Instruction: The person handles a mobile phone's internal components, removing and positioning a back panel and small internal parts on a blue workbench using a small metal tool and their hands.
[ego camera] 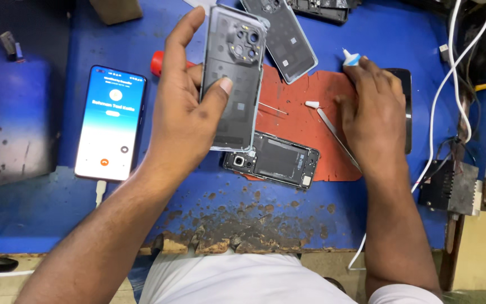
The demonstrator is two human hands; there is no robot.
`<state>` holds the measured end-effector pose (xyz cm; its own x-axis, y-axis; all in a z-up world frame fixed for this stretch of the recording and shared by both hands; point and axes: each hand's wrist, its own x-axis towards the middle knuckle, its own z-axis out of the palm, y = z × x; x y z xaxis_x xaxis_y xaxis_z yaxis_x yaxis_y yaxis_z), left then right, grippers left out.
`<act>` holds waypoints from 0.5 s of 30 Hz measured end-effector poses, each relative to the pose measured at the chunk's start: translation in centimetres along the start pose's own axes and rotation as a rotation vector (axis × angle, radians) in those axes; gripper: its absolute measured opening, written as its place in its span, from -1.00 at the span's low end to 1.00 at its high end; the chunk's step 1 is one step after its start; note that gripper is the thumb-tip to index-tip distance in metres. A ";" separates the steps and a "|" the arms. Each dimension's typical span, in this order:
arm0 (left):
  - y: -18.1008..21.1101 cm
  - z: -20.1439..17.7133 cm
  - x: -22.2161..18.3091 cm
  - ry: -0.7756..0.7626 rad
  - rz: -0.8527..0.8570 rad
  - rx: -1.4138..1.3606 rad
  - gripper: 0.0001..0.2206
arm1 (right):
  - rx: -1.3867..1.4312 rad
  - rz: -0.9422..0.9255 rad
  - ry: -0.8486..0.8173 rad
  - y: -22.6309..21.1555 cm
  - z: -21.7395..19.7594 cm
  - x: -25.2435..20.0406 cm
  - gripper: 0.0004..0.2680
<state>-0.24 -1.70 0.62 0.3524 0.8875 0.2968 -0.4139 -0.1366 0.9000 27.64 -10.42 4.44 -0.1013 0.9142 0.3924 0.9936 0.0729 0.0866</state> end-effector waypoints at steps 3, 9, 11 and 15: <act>-0.7 0.5 0.0 -0.024 0.021 0.030 -0.49 | -0.027 0.071 0.003 1.0 0.2 -0.8 -0.68; -2.3 1.2 -0.1 0.019 0.004 0.209 -0.84 | -0.113 0.105 0.008 2.7 1.7 -0.8 -0.77; -2.9 1.5 -0.4 0.009 -0.037 0.212 -0.83 | -0.169 0.128 -0.005 3.8 2.1 -1.2 -0.81; -3.3 2.0 -0.2 0.039 0.062 0.216 -0.79 | -0.216 0.052 0.037 3.9 2.0 -1.5 -0.88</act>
<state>2.73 -2.30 -1.81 0.2974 0.8902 0.3451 -0.2426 -0.2791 0.9291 31.77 -10.70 2.41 -0.0558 0.8989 0.4346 0.9641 -0.0647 0.2576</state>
